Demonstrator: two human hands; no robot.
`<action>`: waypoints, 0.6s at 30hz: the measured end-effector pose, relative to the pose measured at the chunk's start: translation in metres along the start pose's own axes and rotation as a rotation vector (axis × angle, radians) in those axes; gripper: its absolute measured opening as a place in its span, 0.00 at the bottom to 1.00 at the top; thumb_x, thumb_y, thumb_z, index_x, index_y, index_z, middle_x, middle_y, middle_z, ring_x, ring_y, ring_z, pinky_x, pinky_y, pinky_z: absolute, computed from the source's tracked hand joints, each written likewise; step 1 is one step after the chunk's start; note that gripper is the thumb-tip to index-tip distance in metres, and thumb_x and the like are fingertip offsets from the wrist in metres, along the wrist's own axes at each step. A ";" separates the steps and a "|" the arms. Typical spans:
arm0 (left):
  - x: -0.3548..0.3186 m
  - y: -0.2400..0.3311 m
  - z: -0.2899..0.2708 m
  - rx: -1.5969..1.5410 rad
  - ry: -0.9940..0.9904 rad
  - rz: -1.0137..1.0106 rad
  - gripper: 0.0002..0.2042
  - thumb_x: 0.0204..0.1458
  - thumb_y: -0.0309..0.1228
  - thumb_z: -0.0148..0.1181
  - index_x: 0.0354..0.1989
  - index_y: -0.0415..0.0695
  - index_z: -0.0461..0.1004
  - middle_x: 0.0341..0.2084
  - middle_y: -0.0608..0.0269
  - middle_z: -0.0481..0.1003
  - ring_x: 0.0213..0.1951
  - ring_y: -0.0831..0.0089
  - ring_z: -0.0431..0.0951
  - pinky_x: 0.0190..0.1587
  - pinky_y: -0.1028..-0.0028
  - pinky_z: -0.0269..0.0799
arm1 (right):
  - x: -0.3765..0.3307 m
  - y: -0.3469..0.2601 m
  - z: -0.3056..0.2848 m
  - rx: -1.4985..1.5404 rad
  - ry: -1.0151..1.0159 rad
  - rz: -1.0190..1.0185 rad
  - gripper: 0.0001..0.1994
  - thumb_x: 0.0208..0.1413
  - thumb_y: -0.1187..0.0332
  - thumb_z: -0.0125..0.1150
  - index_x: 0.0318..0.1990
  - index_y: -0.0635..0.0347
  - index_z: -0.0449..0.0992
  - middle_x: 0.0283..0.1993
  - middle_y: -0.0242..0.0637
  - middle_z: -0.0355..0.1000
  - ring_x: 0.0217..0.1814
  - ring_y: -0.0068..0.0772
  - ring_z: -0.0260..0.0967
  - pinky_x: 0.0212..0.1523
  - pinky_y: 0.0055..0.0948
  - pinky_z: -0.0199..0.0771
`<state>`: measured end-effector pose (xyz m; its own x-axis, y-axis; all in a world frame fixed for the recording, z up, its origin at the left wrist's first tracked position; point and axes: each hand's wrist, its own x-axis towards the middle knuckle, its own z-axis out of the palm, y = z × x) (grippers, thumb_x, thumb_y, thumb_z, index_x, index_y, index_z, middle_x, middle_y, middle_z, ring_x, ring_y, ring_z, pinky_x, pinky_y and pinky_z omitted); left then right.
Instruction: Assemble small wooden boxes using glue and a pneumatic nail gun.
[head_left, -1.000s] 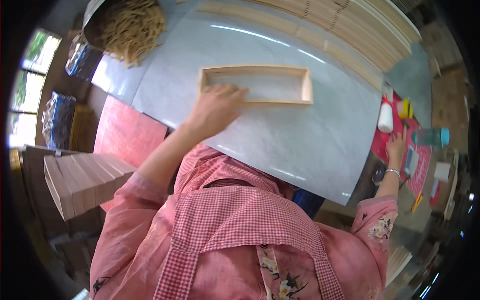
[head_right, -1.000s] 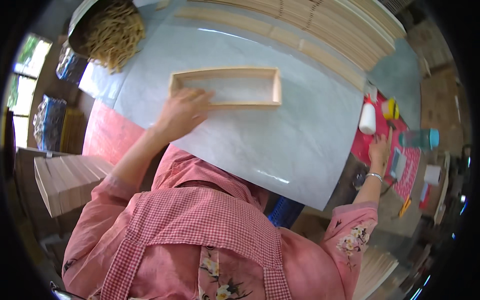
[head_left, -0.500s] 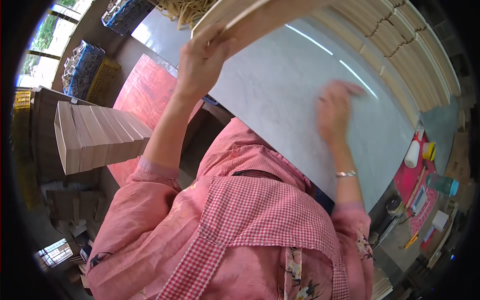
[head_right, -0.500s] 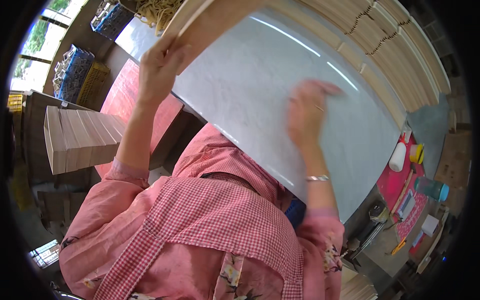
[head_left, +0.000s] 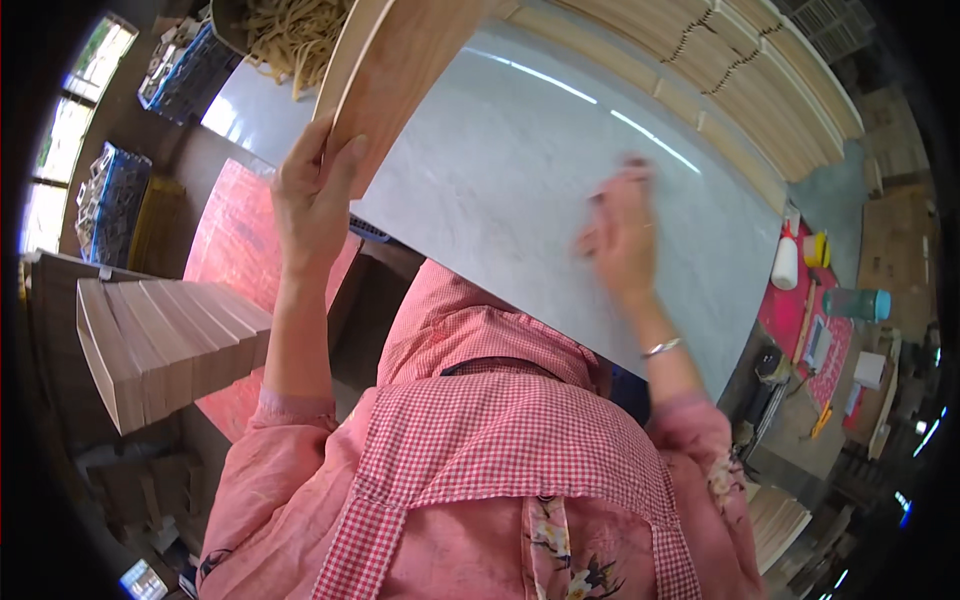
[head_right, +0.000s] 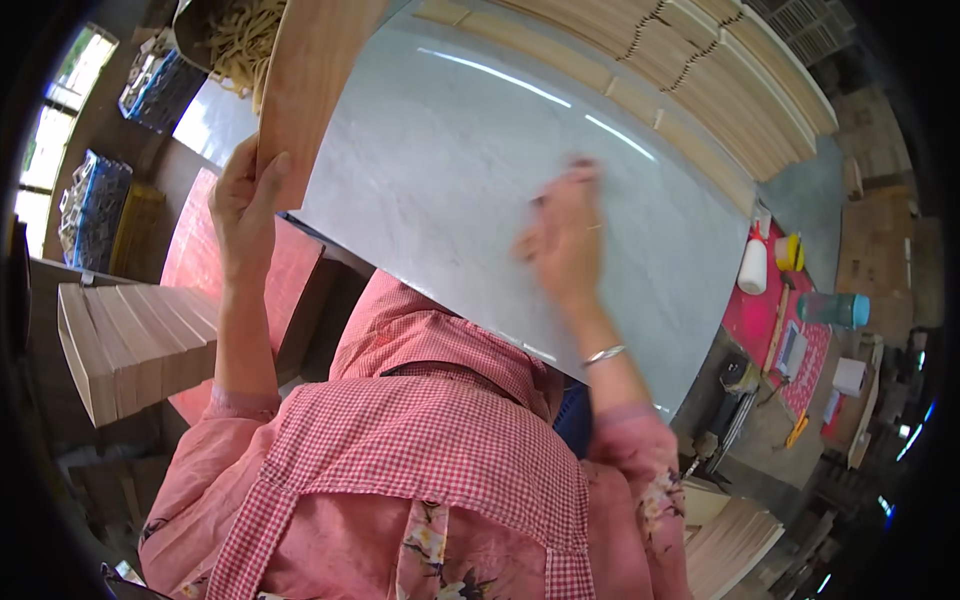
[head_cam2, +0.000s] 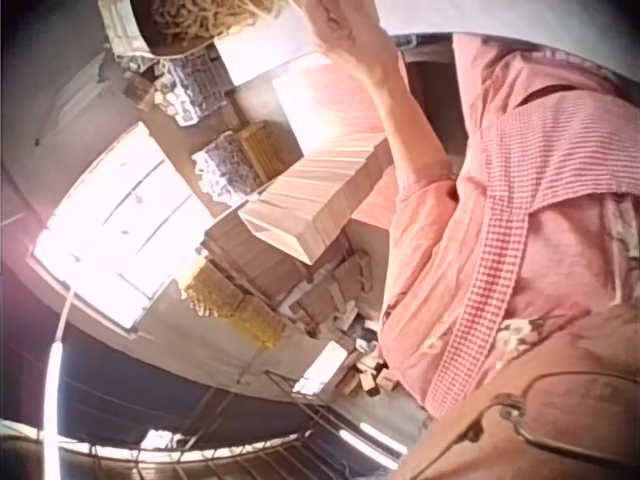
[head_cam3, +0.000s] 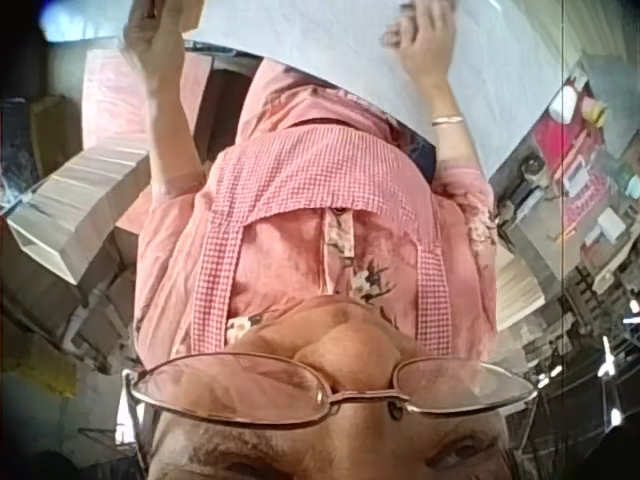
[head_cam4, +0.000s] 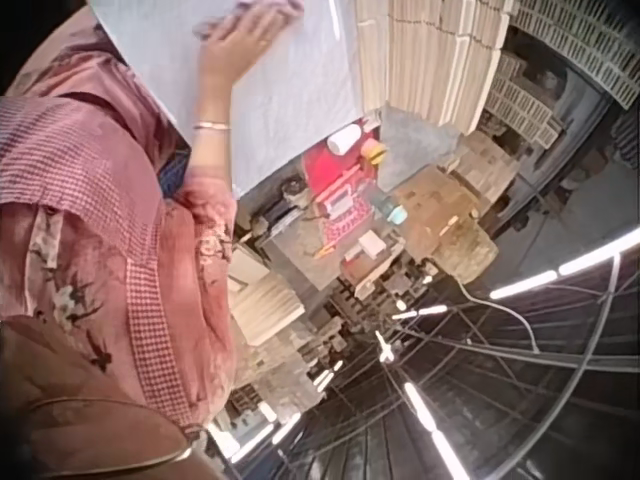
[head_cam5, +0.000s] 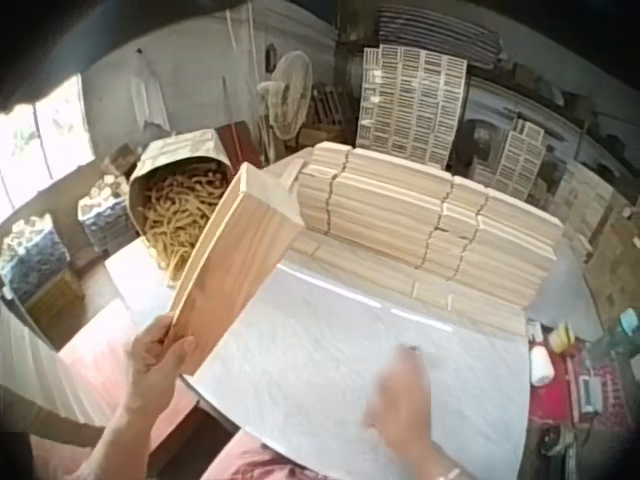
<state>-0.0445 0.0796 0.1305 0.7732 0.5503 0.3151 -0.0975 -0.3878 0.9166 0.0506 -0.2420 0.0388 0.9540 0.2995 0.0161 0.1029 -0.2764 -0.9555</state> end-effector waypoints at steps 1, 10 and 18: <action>0.003 0.004 0.004 -0.027 -0.007 -0.005 0.14 0.57 0.24 0.61 0.51 0.36 0.77 0.32 0.69 0.76 0.34 0.81 0.69 0.40 0.82 0.65 | 0.023 0.042 -0.042 -0.758 0.187 -0.302 0.14 0.63 0.66 0.55 0.53 0.61 0.69 0.48 0.45 0.70 0.59 0.47 0.68 0.58 0.50 0.68; 0.006 0.019 0.032 -0.144 -0.108 -0.033 0.14 0.59 0.24 0.59 0.52 0.35 0.75 0.36 0.67 0.76 0.37 0.81 0.70 0.43 0.82 0.66 | 0.066 0.008 0.189 -0.925 -0.012 -1.048 0.11 0.54 0.66 0.54 0.43 0.57 0.74 0.52 0.45 0.70 0.53 0.49 0.65 0.57 0.49 0.65; -0.003 0.016 0.049 -0.122 -0.300 -0.019 0.17 0.57 0.27 0.60 0.55 0.36 0.74 0.38 0.63 0.76 0.39 0.77 0.71 0.44 0.80 0.67 | -0.039 0.023 0.065 -0.720 0.003 -0.632 0.12 0.55 0.64 0.59 0.47 0.49 0.75 0.55 0.32 0.70 0.64 0.35 0.63 0.70 0.46 0.54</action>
<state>-0.0181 0.0352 0.1322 0.9239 0.3072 0.2281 -0.1421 -0.2780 0.9500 -0.0029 -0.2010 -0.0034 0.6633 0.5837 0.4683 0.7466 -0.5595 -0.3600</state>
